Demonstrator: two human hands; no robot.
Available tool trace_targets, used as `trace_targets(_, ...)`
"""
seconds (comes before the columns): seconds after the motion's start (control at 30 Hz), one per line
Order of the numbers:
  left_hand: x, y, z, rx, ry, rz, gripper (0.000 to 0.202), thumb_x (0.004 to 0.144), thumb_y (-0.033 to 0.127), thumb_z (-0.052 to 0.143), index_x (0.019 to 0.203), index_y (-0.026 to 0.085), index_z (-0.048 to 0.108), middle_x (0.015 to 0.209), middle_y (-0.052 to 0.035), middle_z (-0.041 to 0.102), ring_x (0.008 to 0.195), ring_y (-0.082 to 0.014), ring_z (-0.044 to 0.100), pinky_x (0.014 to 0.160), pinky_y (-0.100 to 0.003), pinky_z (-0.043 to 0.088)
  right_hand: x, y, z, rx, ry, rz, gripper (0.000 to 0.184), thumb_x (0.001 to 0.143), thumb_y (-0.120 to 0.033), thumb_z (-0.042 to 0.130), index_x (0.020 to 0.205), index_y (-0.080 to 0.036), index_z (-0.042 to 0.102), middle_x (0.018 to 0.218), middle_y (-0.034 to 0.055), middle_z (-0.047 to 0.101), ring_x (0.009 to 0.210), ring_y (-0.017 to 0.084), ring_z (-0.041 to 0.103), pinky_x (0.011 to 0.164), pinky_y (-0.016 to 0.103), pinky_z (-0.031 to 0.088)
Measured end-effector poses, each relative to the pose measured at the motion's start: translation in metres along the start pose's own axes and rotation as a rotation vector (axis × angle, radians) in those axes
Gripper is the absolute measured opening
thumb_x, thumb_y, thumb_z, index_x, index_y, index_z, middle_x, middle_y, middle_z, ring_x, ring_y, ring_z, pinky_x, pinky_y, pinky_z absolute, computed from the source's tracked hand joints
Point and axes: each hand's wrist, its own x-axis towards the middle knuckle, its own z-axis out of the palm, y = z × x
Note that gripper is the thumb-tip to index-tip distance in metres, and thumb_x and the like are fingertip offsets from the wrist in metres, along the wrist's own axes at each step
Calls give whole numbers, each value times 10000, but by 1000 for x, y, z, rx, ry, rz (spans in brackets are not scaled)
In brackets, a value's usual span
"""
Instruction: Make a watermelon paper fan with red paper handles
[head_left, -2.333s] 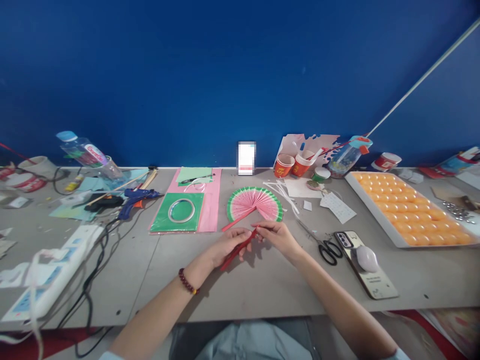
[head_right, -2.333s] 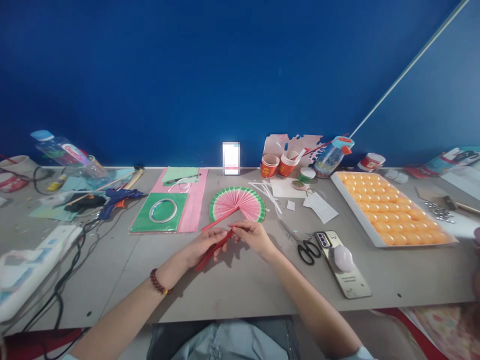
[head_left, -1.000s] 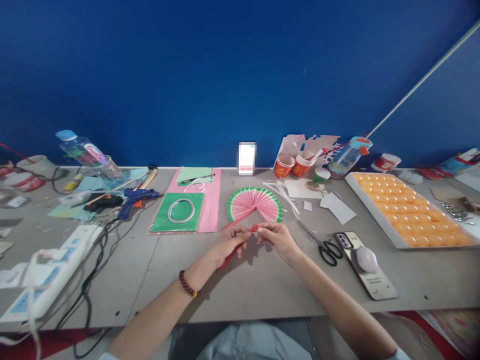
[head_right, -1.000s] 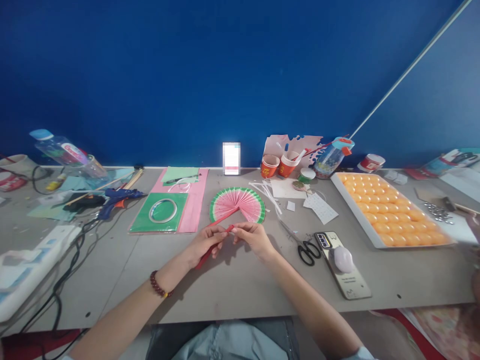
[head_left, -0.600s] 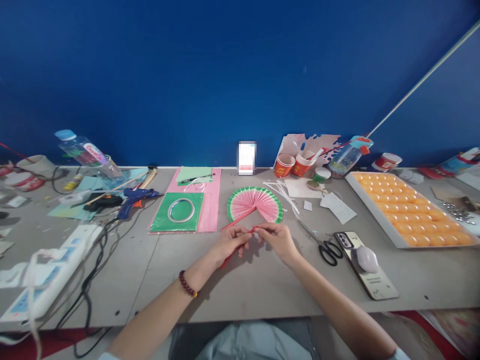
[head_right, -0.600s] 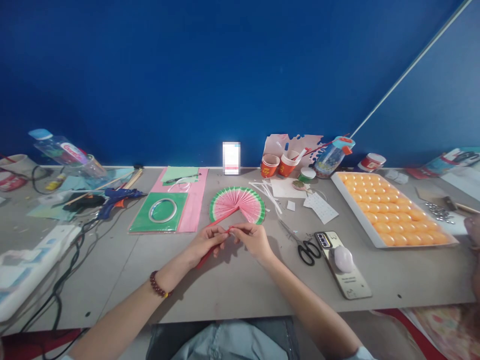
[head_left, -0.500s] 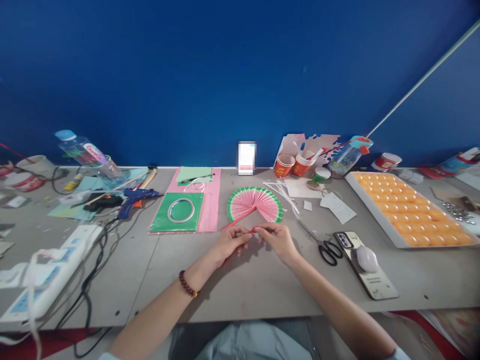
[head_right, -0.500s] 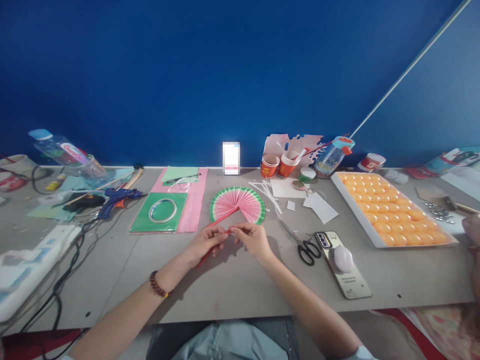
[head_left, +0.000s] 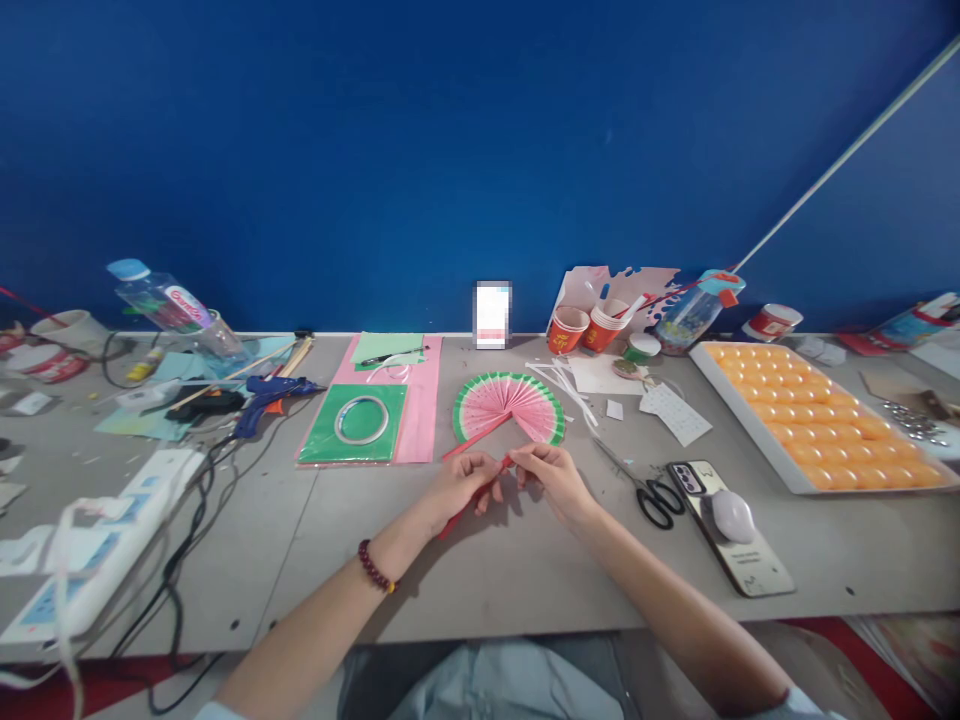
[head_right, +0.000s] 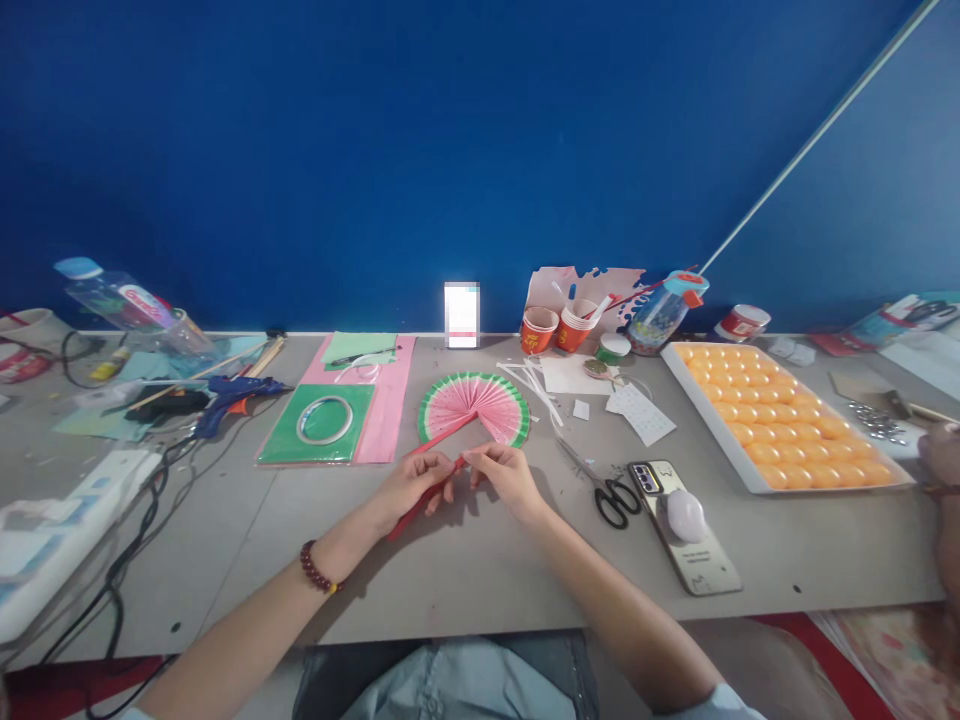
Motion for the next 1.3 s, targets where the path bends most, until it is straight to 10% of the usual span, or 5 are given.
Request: trace_targets(1.3, 0, -1, -3, -65, -75, -75, 459, 669, 507, 732, 846, 86, 682, 731, -90, 713, 526, -122, 639, 511, -207, 469, 1, 1, 0, 33, 112, -51, 335, 701, -461, 711, 609, -176, 561, 506, -25, 545, 489, 93, 460, 499, 230, 334)
